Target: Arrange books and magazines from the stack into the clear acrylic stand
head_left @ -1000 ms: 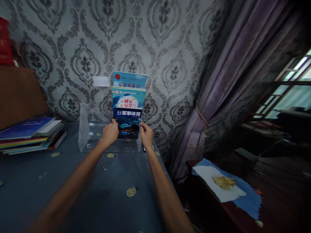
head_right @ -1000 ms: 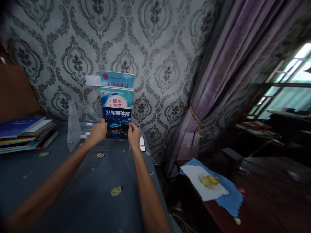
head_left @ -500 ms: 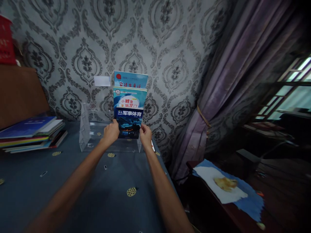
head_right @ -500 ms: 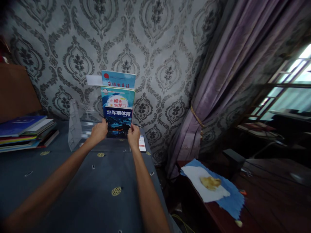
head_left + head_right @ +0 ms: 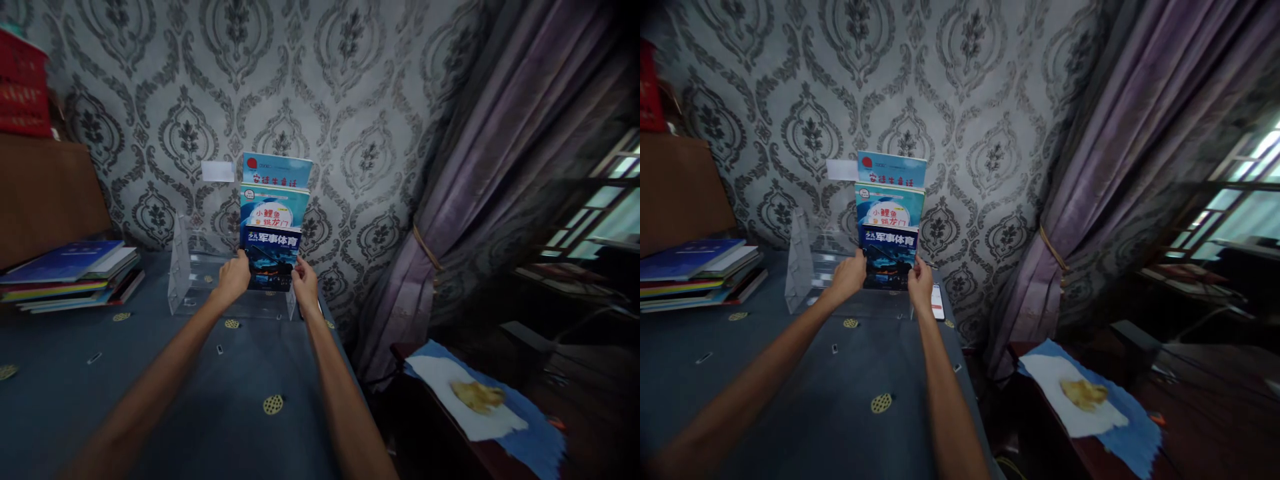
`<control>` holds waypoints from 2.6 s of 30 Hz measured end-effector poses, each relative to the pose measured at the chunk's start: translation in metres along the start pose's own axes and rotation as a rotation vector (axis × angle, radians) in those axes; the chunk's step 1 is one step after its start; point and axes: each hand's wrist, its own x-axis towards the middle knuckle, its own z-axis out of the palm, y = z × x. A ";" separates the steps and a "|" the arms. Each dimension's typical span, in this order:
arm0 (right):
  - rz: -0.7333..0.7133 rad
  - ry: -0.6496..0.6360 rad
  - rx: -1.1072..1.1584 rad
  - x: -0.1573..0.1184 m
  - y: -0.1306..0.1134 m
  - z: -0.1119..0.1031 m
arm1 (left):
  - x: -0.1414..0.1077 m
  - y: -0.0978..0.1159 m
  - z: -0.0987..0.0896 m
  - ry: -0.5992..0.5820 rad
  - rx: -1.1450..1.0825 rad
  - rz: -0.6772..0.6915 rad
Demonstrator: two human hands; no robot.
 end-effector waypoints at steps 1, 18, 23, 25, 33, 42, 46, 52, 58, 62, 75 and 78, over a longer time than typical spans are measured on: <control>0.003 -0.002 0.015 0.000 0.001 0.000 | 0.000 0.001 0.000 -0.001 -0.002 -0.004; -0.007 0.036 -0.038 -0.001 -0.005 -0.003 | -0.003 0.006 -0.007 -0.031 -0.023 -0.001; -0.029 0.043 -0.060 -0.001 -0.007 -0.004 | -0.001 0.003 -0.008 -0.050 -0.024 0.017; -0.031 0.043 -0.072 -0.001 -0.009 -0.004 | 0.000 0.002 -0.009 -0.055 -0.028 0.026; -0.087 0.045 -0.136 -0.004 -0.015 0.001 | 0.000 0.000 -0.009 -0.065 -0.029 0.028; -0.062 0.062 -0.066 -0.001 -0.008 0.002 | 0.000 -0.003 -0.008 -0.065 -0.023 0.055; -0.019 0.066 0.014 0.000 -0.006 0.003 | 0.001 -0.002 -0.007 -0.067 -0.013 0.055; -0.009 0.068 0.027 0.000 -0.006 0.004 | 0.002 -0.001 -0.006 -0.064 -0.005 0.054; -0.003 0.070 0.034 0.001 -0.004 0.001 | 0.003 -0.005 -0.007 -0.062 -0.011 0.060; 0.023 0.065 0.055 0.004 -0.003 -0.003 | 0.002 -0.006 -0.008 -0.065 -0.008 0.067; 0.176 0.083 0.160 0.016 -0.010 -0.024 | -0.005 -0.007 -0.014 -0.058 0.014 0.073; 0.196 0.092 0.180 0.017 -0.015 -0.029 | -0.007 -0.009 -0.013 -0.052 0.019 0.064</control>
